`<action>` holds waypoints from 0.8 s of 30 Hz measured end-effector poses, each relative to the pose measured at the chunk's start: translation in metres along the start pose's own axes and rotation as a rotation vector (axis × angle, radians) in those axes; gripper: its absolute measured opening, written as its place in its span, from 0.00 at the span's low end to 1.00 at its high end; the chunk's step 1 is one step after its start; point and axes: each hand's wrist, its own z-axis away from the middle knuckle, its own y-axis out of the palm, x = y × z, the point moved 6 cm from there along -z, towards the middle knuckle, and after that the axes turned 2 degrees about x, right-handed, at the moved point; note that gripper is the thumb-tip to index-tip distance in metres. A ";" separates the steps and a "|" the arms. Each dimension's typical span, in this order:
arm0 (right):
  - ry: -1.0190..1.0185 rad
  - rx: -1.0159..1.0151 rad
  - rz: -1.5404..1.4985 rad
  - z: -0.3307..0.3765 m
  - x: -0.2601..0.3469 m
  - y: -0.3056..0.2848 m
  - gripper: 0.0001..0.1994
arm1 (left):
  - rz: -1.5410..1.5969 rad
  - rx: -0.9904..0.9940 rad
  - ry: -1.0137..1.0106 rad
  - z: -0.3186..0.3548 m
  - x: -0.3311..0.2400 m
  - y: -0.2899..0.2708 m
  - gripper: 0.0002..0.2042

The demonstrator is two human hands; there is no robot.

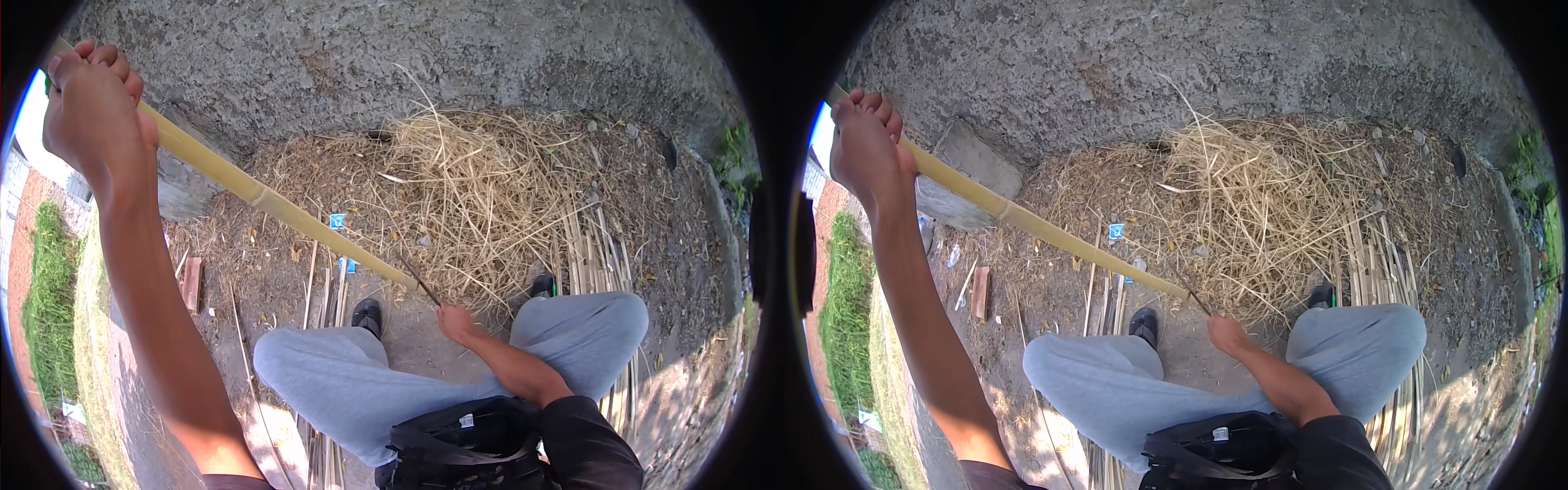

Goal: The person shaves a bamboo strip using a utility knife, whittles a bamboo piece with a machete, and scrapes the bamboo strip with the utility knife.

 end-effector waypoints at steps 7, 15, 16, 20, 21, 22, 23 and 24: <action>0.010 0.145 0.252 -0.011 -0.092 0.024 0.12 | 0.005 0.011 0.003 -0.017 0.017 -0.011 0.11; 0.041 0.167 0.184 -0.015 -0.071 0.036 0.13 | -0.031 -0.040 -0.023 -0.016 0.015 -0.019 0.12; 0.032 0.168 0.186 -0.013 -0.073 0.040 0.13 | -0.039 -0.035 -0.027 -0.018 0.015 -0.021 0.12; 0.168 0.244 0.125 0.001 -0.096 0.032 0.13 | 0.009 -0.033 -0.087 -0.028 0.027 -0.046 0.12; 0.200 0.252 0.207 0.004 -0.104 0.022 0.13 | 0.041 -0.018 -0.101 -0.041 0.031 -0.062 0.11; 0.203 0.249 0.205 0.006 -0.107 0.015 0.13 | 0.109 0.024 -0.072 -0.062 0.031 -0.087 0.11; 0.241 0.238 0.238 0.008 -0.116 0.006 0.13 | 0.048 -0.007 -0.035 -0.077 0.028 -0.110 0.09; 0.235 0.232 0.262 0.007 -0.107 0.003 0.13 | 0.073 0.052 0.025 -0.125 0.011 -0.162 0.08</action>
